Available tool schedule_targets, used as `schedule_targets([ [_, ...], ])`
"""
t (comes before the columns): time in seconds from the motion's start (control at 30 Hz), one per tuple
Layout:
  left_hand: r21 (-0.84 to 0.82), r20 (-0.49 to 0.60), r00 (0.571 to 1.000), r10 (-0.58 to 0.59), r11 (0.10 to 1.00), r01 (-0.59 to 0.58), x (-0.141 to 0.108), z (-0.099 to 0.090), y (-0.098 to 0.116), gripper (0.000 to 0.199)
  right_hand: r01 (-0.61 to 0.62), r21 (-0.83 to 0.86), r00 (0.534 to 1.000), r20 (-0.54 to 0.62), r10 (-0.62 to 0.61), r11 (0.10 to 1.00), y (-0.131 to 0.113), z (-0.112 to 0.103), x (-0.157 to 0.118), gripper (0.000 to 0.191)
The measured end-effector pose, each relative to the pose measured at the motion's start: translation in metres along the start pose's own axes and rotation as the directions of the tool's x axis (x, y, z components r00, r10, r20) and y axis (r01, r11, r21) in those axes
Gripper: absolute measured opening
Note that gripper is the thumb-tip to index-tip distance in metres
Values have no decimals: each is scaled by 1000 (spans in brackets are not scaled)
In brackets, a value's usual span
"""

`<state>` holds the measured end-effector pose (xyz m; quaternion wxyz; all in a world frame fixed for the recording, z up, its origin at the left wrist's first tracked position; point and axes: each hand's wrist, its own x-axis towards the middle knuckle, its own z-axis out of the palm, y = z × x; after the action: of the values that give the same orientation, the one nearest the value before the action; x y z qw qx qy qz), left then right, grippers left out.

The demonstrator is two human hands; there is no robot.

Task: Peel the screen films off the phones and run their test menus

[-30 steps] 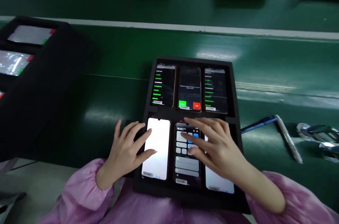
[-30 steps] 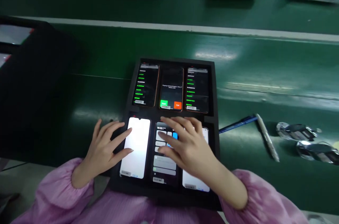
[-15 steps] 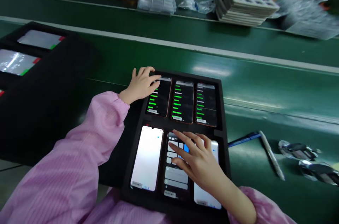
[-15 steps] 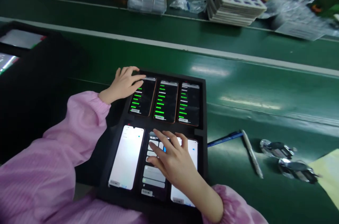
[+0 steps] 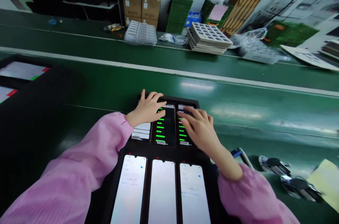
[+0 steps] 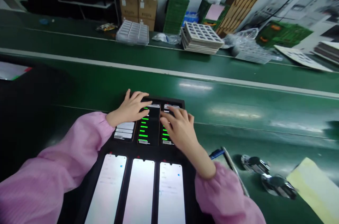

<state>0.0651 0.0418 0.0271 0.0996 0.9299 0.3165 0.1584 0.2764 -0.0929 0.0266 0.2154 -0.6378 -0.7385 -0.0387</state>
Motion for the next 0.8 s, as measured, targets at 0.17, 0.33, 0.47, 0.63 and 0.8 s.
schedule_targets([
  [0.17,2,6,997,75,997,-75,-33,-5,-7,25,-58,37,996,-65,60,998,50,19,37,50],
  [0.33,-29,-224,960,-166,986,164,-75,-9,-44,40,-58,145,986,-144,79,988,54,25,23,56],
  [0.47,-17,-283,932,-227,973,232,-83,1,-57,48,-77,141,979,-179,102,987,52,33,18,52],
  [0.63,36,-294,935,-199,975,219,-85,4,-53,46,-92,91,981,-165,106,992,49,40,15,50],
  [0.8,77,-303,936,-180,974,213,-86,0,-49,42,-78,62,986,-143,86,995,48,42,14,55],
])
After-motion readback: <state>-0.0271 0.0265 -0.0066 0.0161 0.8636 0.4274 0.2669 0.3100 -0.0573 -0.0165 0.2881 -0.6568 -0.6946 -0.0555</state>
